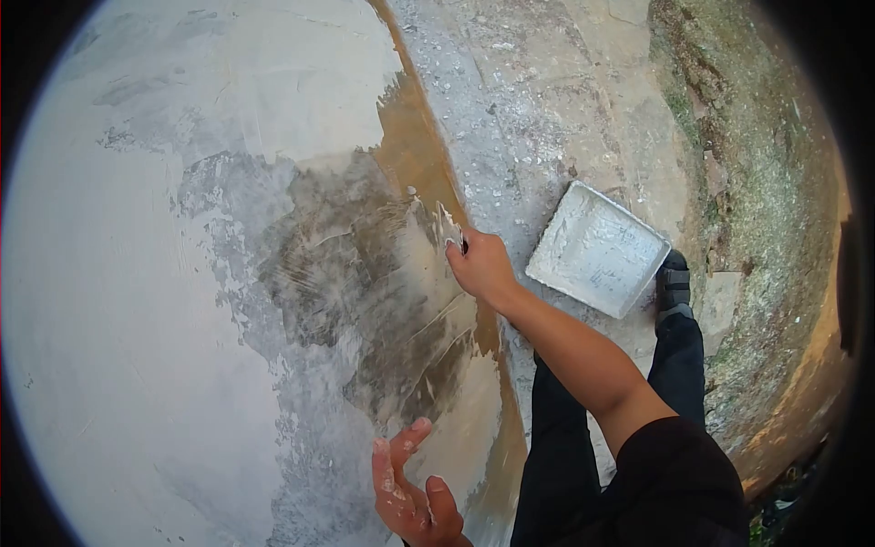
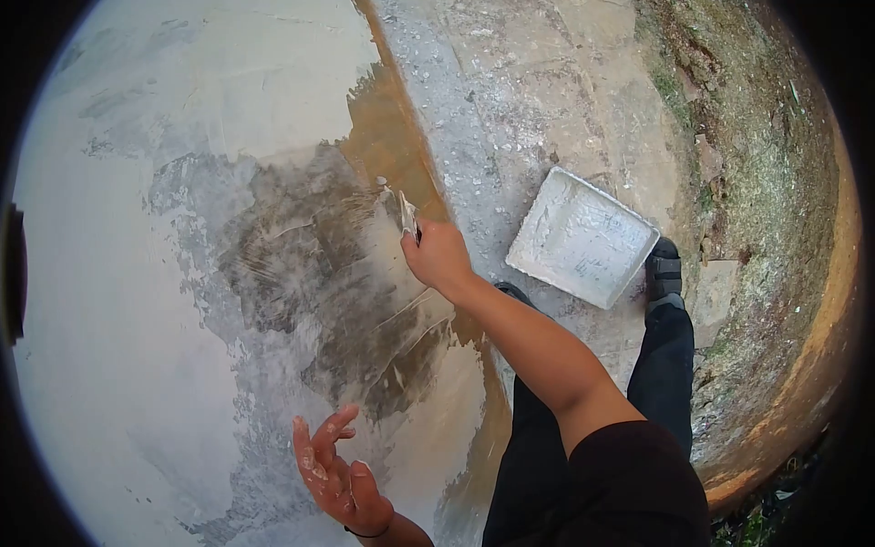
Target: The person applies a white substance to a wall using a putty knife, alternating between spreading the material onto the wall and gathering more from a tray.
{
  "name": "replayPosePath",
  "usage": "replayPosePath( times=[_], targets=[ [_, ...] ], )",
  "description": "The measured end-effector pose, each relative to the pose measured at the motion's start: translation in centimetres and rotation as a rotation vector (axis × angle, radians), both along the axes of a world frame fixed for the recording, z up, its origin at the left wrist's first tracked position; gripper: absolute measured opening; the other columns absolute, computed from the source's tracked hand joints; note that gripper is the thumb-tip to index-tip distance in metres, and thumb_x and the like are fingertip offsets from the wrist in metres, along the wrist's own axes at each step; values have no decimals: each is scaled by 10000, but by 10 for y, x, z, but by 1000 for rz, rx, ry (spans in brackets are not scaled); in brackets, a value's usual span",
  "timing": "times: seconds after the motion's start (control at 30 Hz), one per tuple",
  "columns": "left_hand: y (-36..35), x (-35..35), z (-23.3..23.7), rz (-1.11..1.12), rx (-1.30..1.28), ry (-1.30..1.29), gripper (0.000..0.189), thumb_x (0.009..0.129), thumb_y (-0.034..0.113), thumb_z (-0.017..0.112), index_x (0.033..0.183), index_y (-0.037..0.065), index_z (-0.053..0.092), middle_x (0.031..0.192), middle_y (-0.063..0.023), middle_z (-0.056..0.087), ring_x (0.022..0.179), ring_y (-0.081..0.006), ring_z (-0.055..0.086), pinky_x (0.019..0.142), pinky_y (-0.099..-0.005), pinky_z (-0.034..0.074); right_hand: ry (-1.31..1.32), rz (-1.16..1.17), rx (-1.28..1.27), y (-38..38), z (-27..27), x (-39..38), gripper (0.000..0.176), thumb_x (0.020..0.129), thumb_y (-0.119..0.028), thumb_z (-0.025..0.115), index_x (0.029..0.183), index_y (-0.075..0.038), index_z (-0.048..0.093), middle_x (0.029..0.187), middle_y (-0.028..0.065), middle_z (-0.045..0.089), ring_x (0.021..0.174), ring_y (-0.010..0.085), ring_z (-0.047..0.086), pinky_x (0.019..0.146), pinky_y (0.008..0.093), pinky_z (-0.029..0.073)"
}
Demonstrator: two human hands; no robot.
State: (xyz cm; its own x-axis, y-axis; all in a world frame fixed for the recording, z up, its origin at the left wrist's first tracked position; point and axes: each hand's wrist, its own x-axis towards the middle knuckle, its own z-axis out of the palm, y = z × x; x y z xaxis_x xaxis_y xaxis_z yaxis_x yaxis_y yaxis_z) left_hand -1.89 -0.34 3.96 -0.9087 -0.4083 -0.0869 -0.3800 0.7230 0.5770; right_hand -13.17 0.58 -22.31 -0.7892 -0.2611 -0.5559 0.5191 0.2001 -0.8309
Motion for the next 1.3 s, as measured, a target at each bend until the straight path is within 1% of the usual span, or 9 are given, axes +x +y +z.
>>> replayPosePath(
  times=[0.2,0.37,0.5,0.57,0.67,0.8,0.97,1.07,1.3],
  targets=[
    [-16,-31,-8,-22,-113,65,592,806,196,506,1315,-60,345,1058,-244,590,967,-305,593,746,-362,422,171,153,48,-68,10,-13,239,786,-188,571,803,50,585,793,253,606,744,407,599,695,465,478],
    [-32,-27,1,-150,-155,126,208,792,146,431,846,-18,548,1054,-255,590,985,-315,590,749,-381,429,253,13,-107,-82,79,-14,222,786,-185,571,794,36,576,777,246,598,738,408,591,682,462,474],
    [-19,-34,12,-162,-204,62,182,779,132,392,659,7,450,1044,-251,596,986,-308,588,744,-388,429,260,15,-303,-61,137,-12,213,790,-163,558,719,36,529,687,234,565,669,413,557,630,460,442],
    [-18,-30,17,7,140,127,487,830,33,501,1296,-40,382,1143,-210,571,955,-346,603,845,-422,436,259,56,-373,-45,160,-20,216,794,-160,558,708,34,521,679,232,560,660,412,550,616,447,442],
    [-21,-25,17,66,201,256,530,832,75,527,1319,-42,354,1160,-199,563,975,-337,596,898,-436,403,248,140,-476,-7,163,-23,207,822,-156,543,784,47,557,658,207,562,628,348,572,606,391,449],
    [-10,-31,8,97,38,297,251,748,116,387,878,-39,536,1005,-245,610,981,-313,585,738,-388,429,-107,107,-879,-22,102,-8,225,898,-161,516,989,31,589,815,106,645,717,176,588,677,306,460],
    [-9,-17,-46,265,174,151,769,610,23,374,1364,-55,242,980,-231,621,922,-305,601,752,-400,438,-244,92,-992,-62,-35,-9,267,925,-212,519,1068,3,588,939,31,648,841,85,550,750,267,448],
    [-5,-2,-79,110,229,-9,590,794,-22,477,1356,-37,296,1154,-194,563,1005,-335,582,927,-444,382,-178,202,-812,-74,-135,-12,279,912,-221,542,1054,11,603,941,46,653,840,88,560,761,256,443],
    [8,-4,-128,3,250,-170,740,675,-140,328,1396,-21,212,1135,-222,559,1032,-330,569,943,-443,367,-383,81,-581,-14,-227,-5,251,894,-208,564,1000,8,632,874,52,665,757,99,579,717,270,456]
  ],
)
